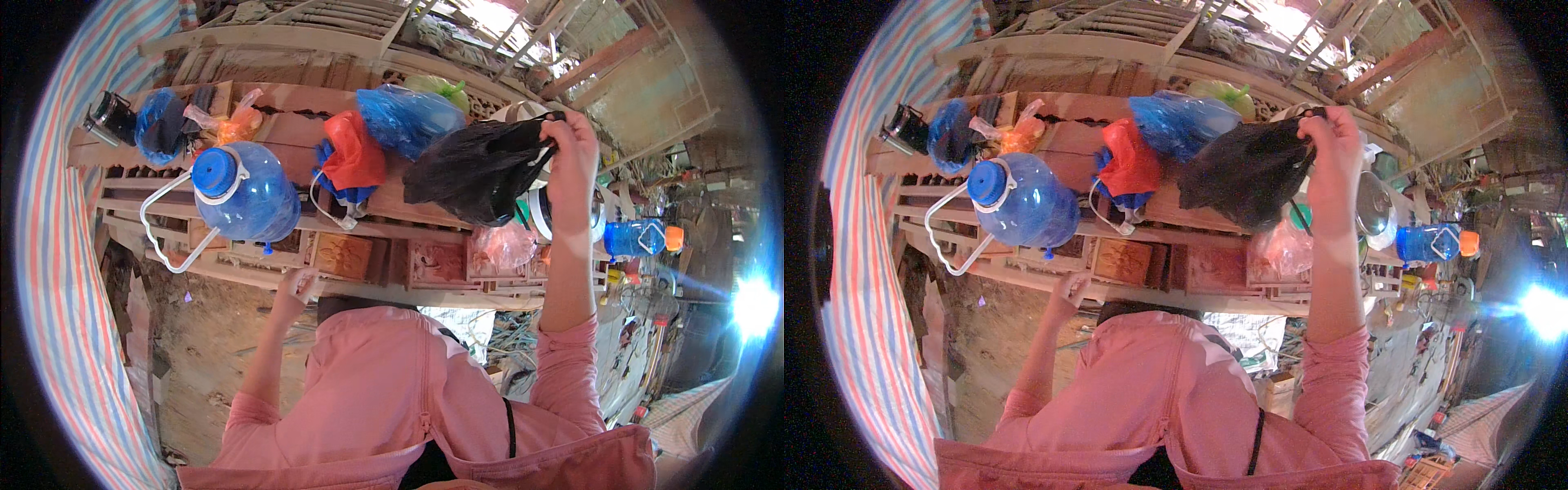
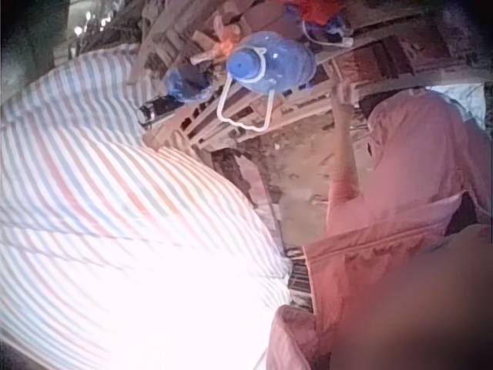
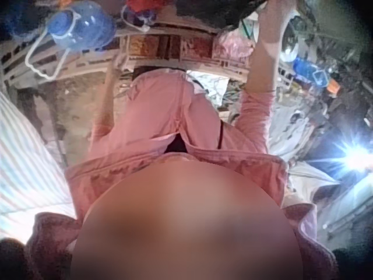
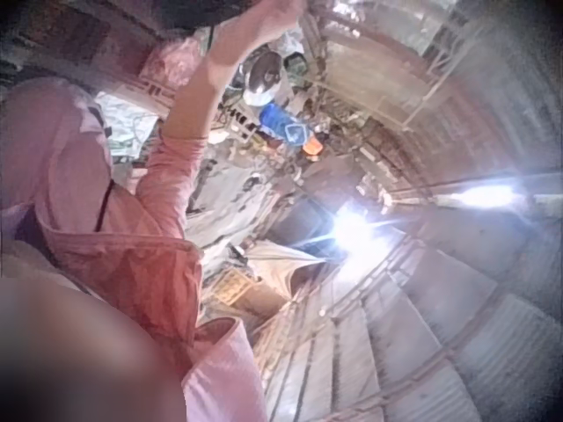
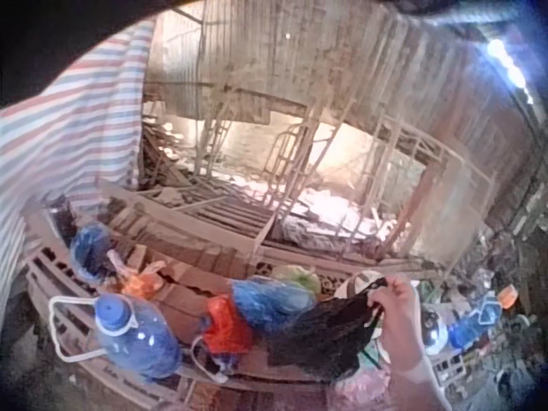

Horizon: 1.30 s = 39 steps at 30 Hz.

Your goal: The person pours water from a large blue dispenser into an orange cup and adds it to a pot on a hot plate. They then handle several plastic bags, removing a white bowl and a pink spoon, and place them on the table.

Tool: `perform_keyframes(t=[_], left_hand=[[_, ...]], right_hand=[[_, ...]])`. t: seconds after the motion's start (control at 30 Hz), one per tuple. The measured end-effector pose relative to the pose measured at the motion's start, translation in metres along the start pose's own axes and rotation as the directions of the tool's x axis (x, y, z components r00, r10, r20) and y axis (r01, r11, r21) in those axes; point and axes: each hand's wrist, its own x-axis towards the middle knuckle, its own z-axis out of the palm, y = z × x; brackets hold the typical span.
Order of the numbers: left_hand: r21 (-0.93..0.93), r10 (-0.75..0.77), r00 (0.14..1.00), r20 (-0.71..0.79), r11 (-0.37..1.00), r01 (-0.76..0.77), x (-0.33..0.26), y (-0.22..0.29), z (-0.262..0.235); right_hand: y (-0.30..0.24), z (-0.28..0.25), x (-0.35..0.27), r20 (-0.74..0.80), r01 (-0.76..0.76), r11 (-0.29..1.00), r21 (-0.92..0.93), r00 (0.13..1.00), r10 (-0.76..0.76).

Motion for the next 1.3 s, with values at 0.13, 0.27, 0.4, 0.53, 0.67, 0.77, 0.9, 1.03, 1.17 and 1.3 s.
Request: perform_keyframes(t=[0.13, 0.27, 0.4, 0.53, 0.67, 0.77, 0.9, 1.03, 1.17, 1.3], left_hand=[[-0.04, -0.138, 0.99, 0.023, 0.99, 0.139, -0.018, -0.022, 0.005], [0.005, -0.19, 0.98, 0.06, 0.982, 0.19, -0.03, -0.044, 0.004], [0.019, -0.309, 0.949, 0.055, 0.951, 0.309, -0.049, -0.072, -0.001], [0.056, -0.423, 0.906, 0.009, 0.905, 0.422, -0.076, -0.102, -0.007], [0.137, -0.458, 0.889, -0.024, 0.879, 0.456, -0.104, -0.132, -0.013], [0.11, -0.468, 0.881, -0.064, 0.874, 0.473, -0.125, -0.146, -0.017], [0.125, -0.552, 0.829, -0.087, 0.82, 0.559, -0.144, -0.153, -0.026], [0.046, -0.547, 0.828, -0.124, 0.83, 0.555, -0.145, -0.151, -0.035], [0.055, -0.568, 0.812, -0.135, 0.814, 0.579, -0.143, -0.144, -0.041], [0.067, -0.586, 0.801, -0.125, 0.8, 0.596, -0.144, -0.141, -0.047]], right_hand=[[-0.035, 0.015, 0.026, 0.007, 0.076, 0.996, 0.056, 0.997, -0.076], [-0.085, 0.042, 0.046, 0.159, 0.196, 0.968, 0.158, 0.962, -0.22], [-0.131, 0.071, 0.078, 0.232, 0.265, 0.935, 0.234, 0.919, -0.318], [-0.153, 0.124, 0.137, 0.157, 0.187, 0.786, 0.589, 0.928, -0.339], [-0.156, 0.164, 0.132, 0.378, 0.241, 0.894, 0.378, 0.841, -0.387], [-0.142, 0.212, 0.121, 0.464, 0.227, 0.904, 0.361, 0.797, -0.386], [-0.096, 0.268, 0.118, 0.535, 0.253, 0.951, 0.176, 0.786, -0.308], [-0.041, 0.329, 0.118, 0.638, 0.083, 0.986, 0.145, 0.754, -0.157], [-0.004, 0.363, 0.112, 0.639, 0.045, 0.987, 0.155, 0.757, -0.135], [0.005, 0.384, 0.126, 0.594, -0.05, 0.988, 0.149, 0.803, -0.049]])
